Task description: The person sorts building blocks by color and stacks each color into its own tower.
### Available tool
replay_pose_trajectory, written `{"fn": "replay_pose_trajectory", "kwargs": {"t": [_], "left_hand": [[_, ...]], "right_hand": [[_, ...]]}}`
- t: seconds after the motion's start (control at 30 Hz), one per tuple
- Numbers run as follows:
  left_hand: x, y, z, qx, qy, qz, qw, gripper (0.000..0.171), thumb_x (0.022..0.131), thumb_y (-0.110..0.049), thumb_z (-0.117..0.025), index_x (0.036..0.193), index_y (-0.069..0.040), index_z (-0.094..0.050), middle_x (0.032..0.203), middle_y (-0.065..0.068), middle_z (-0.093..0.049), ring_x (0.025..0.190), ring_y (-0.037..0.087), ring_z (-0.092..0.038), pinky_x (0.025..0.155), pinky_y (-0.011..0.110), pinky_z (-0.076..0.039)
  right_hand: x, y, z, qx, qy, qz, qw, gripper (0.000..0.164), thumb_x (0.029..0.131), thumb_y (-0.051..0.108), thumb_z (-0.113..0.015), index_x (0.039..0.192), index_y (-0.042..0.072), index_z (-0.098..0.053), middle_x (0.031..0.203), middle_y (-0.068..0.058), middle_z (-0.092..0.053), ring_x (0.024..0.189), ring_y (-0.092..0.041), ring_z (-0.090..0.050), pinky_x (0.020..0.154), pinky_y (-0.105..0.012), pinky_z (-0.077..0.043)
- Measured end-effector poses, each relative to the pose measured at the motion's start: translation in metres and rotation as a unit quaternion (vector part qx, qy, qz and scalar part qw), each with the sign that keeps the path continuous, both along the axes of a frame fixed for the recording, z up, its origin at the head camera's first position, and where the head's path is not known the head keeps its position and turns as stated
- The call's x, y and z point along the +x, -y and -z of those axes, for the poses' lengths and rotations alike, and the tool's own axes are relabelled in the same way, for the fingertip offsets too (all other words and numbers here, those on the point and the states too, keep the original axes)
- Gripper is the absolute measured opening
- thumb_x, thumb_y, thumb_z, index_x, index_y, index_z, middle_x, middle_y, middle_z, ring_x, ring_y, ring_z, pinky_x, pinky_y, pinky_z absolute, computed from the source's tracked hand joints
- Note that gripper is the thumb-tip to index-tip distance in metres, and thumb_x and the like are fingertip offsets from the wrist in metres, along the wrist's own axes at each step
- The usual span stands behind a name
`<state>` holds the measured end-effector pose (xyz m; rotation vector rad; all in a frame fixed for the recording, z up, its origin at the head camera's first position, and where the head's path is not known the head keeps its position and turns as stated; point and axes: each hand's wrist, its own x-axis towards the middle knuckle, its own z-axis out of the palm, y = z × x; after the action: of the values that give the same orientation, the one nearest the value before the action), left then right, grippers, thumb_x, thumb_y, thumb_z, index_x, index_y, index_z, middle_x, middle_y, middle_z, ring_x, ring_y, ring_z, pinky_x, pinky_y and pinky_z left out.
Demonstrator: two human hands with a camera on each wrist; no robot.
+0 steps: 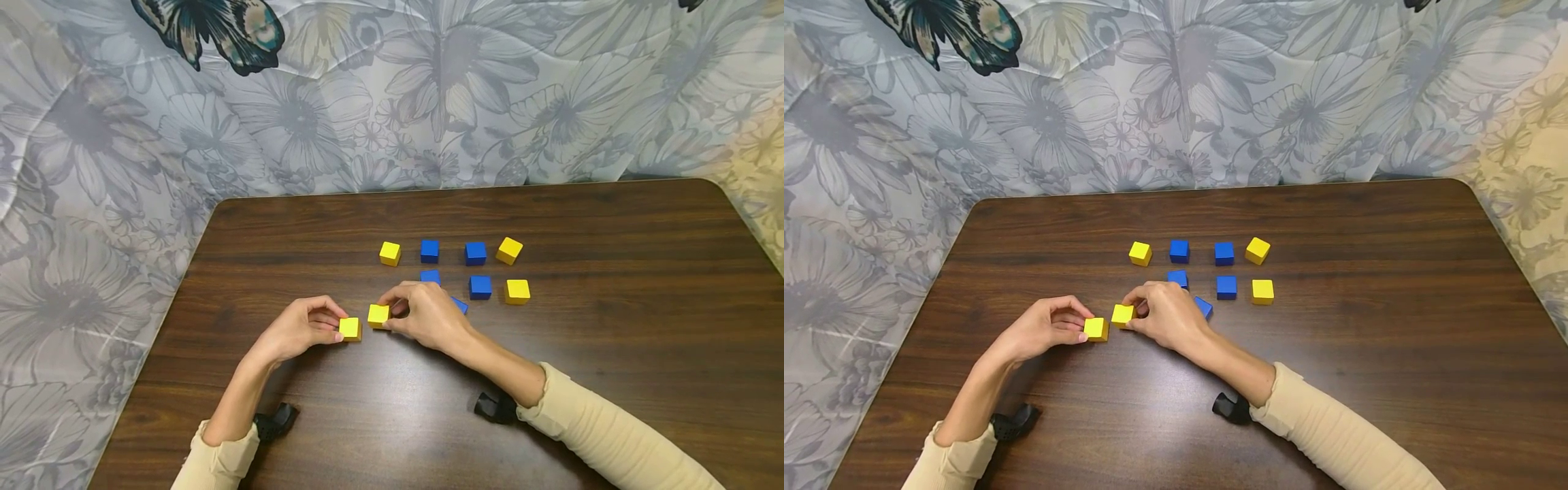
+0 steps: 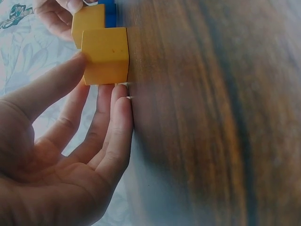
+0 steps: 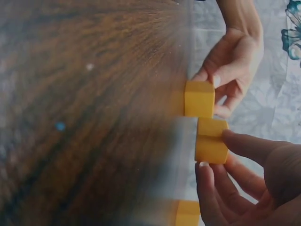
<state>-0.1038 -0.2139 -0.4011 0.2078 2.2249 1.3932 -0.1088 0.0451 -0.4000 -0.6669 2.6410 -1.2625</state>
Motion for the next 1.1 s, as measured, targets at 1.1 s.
{"fn": "replay_pose_trajectory", "kwargs": {"t": [1.1], "left_hand": [[0.0,0.0,-0.002,0.006,0.006,0.003,1.0,0.025,0.084,0.002,-0.076,0.108,0.001,-0.067,0.105,0.016,-0.067,0.096,0.025,-0.065,0.078,0.029,-0.057]], "right_hand": [[0.006,0.015,0.003,0.037,0.013,-0.029,0.999,0.028,0.076,0.009,-0.087,0.101,0.012,-0.076,0.094,0.002,-0.072,0.079,-0.007,-0.068,0.068,-0.02,-0.055]]}}
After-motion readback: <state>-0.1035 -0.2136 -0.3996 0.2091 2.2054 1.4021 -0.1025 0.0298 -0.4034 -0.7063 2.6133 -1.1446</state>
